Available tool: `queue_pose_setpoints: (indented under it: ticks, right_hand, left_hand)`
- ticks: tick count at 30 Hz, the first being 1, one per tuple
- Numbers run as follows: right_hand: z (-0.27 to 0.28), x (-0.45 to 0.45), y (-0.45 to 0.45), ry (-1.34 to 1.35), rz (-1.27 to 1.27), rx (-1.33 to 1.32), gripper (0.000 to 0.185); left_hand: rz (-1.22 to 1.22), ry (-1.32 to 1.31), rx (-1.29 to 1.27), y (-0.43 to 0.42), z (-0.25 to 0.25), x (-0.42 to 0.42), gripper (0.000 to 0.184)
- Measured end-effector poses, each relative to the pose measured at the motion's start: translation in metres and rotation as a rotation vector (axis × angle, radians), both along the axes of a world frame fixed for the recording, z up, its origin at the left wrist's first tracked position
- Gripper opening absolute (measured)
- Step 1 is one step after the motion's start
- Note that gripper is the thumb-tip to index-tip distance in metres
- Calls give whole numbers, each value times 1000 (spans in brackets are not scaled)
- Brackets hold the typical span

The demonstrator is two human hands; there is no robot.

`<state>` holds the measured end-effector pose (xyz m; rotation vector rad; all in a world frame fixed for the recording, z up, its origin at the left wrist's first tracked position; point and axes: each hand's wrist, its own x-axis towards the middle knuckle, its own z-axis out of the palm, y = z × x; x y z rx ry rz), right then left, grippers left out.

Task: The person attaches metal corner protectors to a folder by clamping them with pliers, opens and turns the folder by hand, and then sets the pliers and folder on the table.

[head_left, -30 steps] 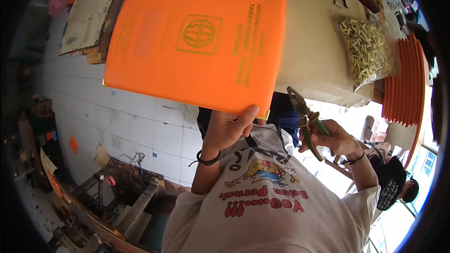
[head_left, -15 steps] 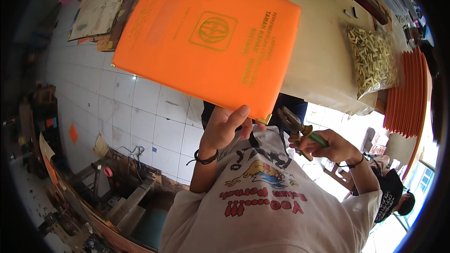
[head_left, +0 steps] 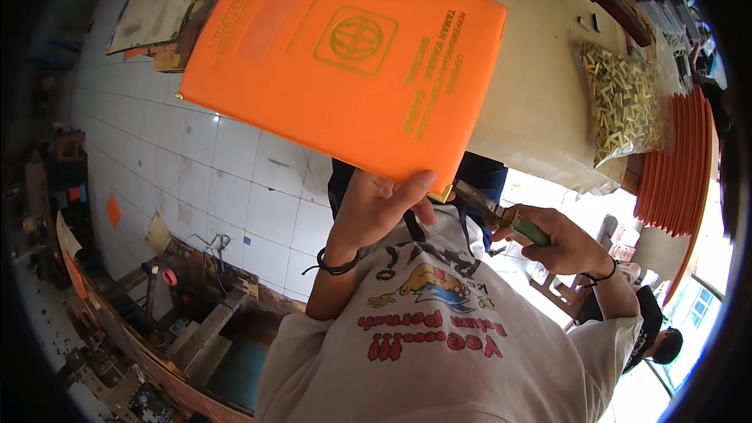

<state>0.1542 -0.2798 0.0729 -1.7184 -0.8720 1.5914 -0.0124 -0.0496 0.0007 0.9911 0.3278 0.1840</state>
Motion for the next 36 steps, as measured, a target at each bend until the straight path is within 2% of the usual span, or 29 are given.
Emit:
queue_pose_setpoints:
  ticks: [7, 13, 16, 28, 36]
  right_hand:
    - [8, -1, 6, -173, 34, 118, 56]
    - [7, 3, 11, -299, 175, 177, 55]
    - [15, -2, 17, -187, 96, 20, 55]
    - [9, 2, 9, -251, 144, 135, 64]
    - [9, 6, 9, -163, 115, 78, 62]
  left_hand:
    - [12, 33, -68, -1, 7, 0, 21]
    - [13, -37, -95, -1, 5, 4, 23]
    - [20, -49, -96, -2, 3, 4, 23]
    - [-21, -41, -130, 1, 2, 5, 24]
    - [-22, -55, -172, 0, 0, 3, 24]
